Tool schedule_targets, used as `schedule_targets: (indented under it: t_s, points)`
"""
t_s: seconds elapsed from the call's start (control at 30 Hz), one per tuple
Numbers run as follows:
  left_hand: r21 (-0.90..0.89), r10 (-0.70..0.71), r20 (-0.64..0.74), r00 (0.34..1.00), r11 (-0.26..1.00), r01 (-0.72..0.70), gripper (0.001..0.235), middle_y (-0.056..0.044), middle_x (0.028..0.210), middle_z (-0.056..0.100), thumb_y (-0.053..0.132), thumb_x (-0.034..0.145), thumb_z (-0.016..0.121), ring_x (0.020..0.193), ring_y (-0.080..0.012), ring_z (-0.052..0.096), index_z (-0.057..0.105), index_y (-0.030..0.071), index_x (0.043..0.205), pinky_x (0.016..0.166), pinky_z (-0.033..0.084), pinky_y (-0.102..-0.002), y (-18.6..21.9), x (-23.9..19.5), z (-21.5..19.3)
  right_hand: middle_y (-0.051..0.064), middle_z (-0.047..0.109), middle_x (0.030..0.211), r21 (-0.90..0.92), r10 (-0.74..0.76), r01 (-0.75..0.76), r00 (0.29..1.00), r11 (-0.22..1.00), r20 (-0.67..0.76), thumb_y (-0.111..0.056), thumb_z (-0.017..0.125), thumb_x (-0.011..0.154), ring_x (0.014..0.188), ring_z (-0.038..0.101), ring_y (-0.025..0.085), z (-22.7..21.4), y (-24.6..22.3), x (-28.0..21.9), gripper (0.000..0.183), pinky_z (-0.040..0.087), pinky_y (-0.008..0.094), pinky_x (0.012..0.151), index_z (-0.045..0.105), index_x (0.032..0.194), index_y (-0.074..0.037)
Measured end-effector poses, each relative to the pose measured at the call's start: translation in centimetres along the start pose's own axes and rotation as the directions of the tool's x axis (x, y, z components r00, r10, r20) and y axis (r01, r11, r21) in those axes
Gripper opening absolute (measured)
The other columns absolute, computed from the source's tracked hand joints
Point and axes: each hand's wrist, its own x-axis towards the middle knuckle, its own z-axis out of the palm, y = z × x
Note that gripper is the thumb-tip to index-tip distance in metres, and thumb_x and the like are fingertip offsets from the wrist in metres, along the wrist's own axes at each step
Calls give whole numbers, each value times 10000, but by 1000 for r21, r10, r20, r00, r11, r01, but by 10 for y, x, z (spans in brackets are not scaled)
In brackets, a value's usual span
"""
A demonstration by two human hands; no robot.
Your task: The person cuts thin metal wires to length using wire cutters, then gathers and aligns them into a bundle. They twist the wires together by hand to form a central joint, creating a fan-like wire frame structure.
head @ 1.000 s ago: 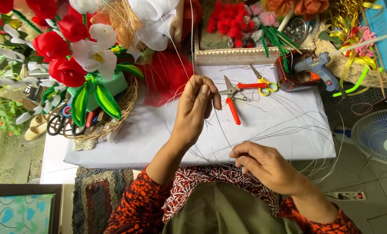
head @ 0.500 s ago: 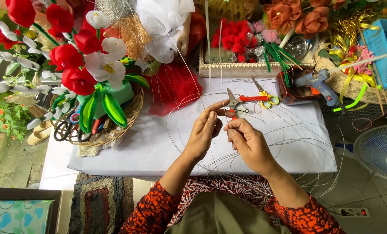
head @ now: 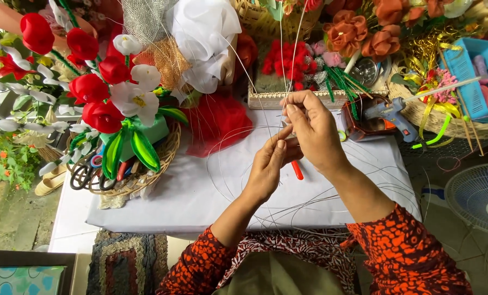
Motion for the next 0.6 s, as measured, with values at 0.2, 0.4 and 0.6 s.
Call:
schedule_targets:
  t_s: [0.2, 0.4, 0.6]
  points:
    - [-91, -26, -30, 999, 996, 23, 434, -213, 1127, 643, 205, 1063, 330, 1035, -270, 643, 405, -59, 1398, 952, 507, -425, 0, 2, 15, 83, 570, 893, 62, -40, 43, 998, 997, -50, -55, 411, 1010, 819, 537, 110, 2, -5, 26, 151, 478, 201, 695, 536, 1070, 5]
    - [-210, -56, 1, 998, 976, 55, 440, -180, 1096, 631, 270, 1040, 383, 1025, -252, 634, 453, -38, 1347, 935, 526, -400, 1, 4, 31, 92, 581, 1012, 43, -62, 67, 993, 997, -99, -89, 393, 1021, 871, 565, 109, 0, -9, 51, 149, 505, 202, 729, 508, 1099, -35]
    - [-147, -33, 20, 999, 988, 36, 309, -56, 966, 560, 312, 1025, 424, 960, -140, 551, 548, 37, 1096, 913, 529, -347, -2, 11, 39, 81, 574, 968, 51, -112, 118, 988, 992, -103, -90, 365, 1022, 862, 566, 121, 3, -14, 61, 153, 514, 211, 730, 490, 1100, -46]
